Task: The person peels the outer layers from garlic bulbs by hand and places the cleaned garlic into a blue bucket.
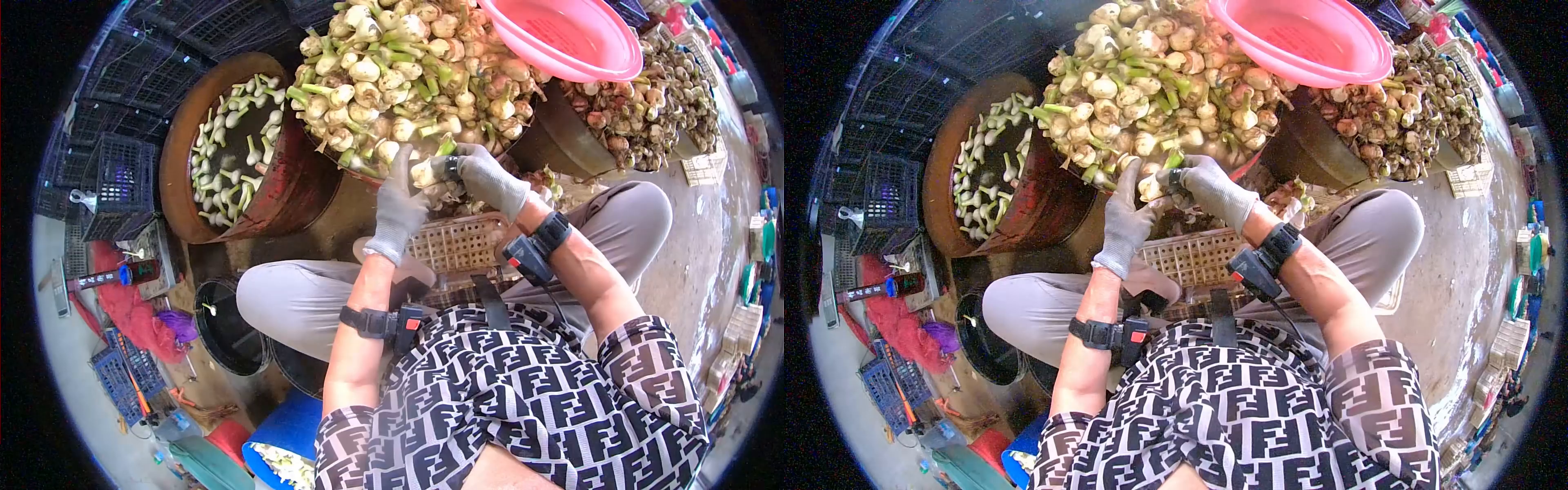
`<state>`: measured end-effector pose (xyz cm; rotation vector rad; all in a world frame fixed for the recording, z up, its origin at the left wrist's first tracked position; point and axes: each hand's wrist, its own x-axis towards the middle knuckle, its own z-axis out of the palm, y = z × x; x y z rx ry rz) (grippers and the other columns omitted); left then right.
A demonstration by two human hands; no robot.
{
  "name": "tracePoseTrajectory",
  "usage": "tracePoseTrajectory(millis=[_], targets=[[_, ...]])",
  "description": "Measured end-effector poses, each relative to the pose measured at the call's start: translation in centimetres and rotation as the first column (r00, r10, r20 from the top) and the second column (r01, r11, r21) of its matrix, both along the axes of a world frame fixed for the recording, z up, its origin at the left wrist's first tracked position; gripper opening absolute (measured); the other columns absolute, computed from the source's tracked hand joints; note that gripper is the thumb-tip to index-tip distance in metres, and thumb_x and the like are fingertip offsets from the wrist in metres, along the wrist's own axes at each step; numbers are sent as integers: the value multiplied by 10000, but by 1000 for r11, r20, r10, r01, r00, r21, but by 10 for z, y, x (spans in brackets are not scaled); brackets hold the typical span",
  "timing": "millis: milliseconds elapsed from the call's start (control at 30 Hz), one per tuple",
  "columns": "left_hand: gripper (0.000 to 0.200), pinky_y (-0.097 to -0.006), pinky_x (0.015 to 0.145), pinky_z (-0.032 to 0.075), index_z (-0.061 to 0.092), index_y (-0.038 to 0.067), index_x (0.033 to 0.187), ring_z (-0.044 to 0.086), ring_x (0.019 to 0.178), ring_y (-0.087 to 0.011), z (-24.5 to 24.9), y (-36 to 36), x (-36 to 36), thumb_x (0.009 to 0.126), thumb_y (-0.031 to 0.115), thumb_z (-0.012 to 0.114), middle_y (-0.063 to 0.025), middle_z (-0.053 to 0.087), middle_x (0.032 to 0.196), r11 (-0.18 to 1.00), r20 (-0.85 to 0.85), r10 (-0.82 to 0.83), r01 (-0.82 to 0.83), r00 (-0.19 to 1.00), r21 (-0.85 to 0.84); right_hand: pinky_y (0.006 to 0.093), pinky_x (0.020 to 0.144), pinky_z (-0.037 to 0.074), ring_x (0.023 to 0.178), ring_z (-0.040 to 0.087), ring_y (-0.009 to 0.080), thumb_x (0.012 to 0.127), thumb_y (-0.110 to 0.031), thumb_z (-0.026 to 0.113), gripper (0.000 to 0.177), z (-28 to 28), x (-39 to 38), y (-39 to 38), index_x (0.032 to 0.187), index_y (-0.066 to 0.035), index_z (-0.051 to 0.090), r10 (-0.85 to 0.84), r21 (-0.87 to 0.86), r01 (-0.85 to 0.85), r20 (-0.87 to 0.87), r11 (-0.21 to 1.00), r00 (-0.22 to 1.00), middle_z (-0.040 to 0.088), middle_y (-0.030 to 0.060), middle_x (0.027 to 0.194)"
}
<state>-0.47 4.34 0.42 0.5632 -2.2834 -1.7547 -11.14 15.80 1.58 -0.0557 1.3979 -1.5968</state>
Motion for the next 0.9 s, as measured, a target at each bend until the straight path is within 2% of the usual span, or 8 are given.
tracePoseTrajectory(millis=[167, 500, 600, 667, 700, 800, 867, 900], targets=[[817, -299, 974, 355, 315, -10, 1303, 457, 1151, -217, 4, -8, 2, 643, 147, 769, -167, 475, 1240, 963, -3, -38, 36, 999, -267, 220, 396, 370, 461, 478, 89, 797, -161, 635, 163, 7, 5, -4, 824, -23, 553, -34, 16, 35, -46, 999, 998, 535, 15, 633], [691, -276, 976, 339, 370, -46, 1259, 440, 1142, -182, -9, -8, 3, 704, 149, 733, -144, 470, 1226, 999, -89, -31, 32, 996, 11, 217, 530, 453, 585, 548, 90, 792, -89, 612, 104, 3, -3, 10, 840, 0, 586, 90, -54, -93, -57, 994, 994, 580, 30, 698], [620, -288, 939, 380, 375, -53, 1245, 470, 1098, -188, -17, -11, 4, 772, 202, 684, -166, 476, 1201, 961, -136, -3, 40, 991, 274, 205, 530, 446, 589, 535, 68, 775, -50, 596, 101, -37, -12, 11, 859, 4, 595, 164, -65, -328, -765, 943, 622, 571, 18, 673], [526, -282, 895, 410, 422, -53, 1199, 504, 1026, -163, -12, -7, 5, 813, 227, 645, -141, 511, 1135, 893, -112, 36, 18, 993, 450, 193, 546, 444, 600, 540, 66, 764, -32, 578, 116, -18, -8, 8, 870, 13, 598, 71, -151, -120, -297, 981, 952, 573, 13, 670], [495, -274, 839, 428, 441, -43, 1175, 515, 970, -150, -15, -5, 6, 831, 268, 613, -124, 526, 1087, 859, -119, 93, -19, 989, 512, 187, 555, 444, 606, 543, 64, 758, -23, 570, 126, -9, -5, 5, 875, 17, 599, 3, -146, -6, -16, 989, 1000, 574, 10, 669], [476, -249, 672, 453, 488, -13, 1117, 536, 805, -121, -20, -2, 4, 872, 393, 512, -76, 562, 944, 674, -102, 134, -15, 986, 738, 262, 641, 486, 667, 600, 153, 734, -32, 551, 225, -17, -2, 2, 940, 7, 633, 3, 110, 37, -347, 993, 938, 648, 70, 778], [523, -233, 561, 430, 506, 8, 1094, 533, 696, -112, -11, -5, 4, 884, 482, 436, -50, 577, 852, 416, -89, -25, 91, 996, 905, 281, 674, 480, 710, 615, 216, 722, -42, 556, 260, -25, -1, 6, 969, -9, 627, 143, 225, 36, -725, 974, 674, 651, 112, 802], [546, -229, 532, 410, 509, 10, 1084, 525, 665, -110, -10, -3, 3, 881, 507, 413, -47, 578, 818, 401, -43, 11, 35, 999, 915, 291, 690, 477, 731, 622, 247, 715, -47, 558, 278, -28, -2, 10, 984, -16, 625, 217, 277, 57, -851, 959, 479, 652, 133, 814]])
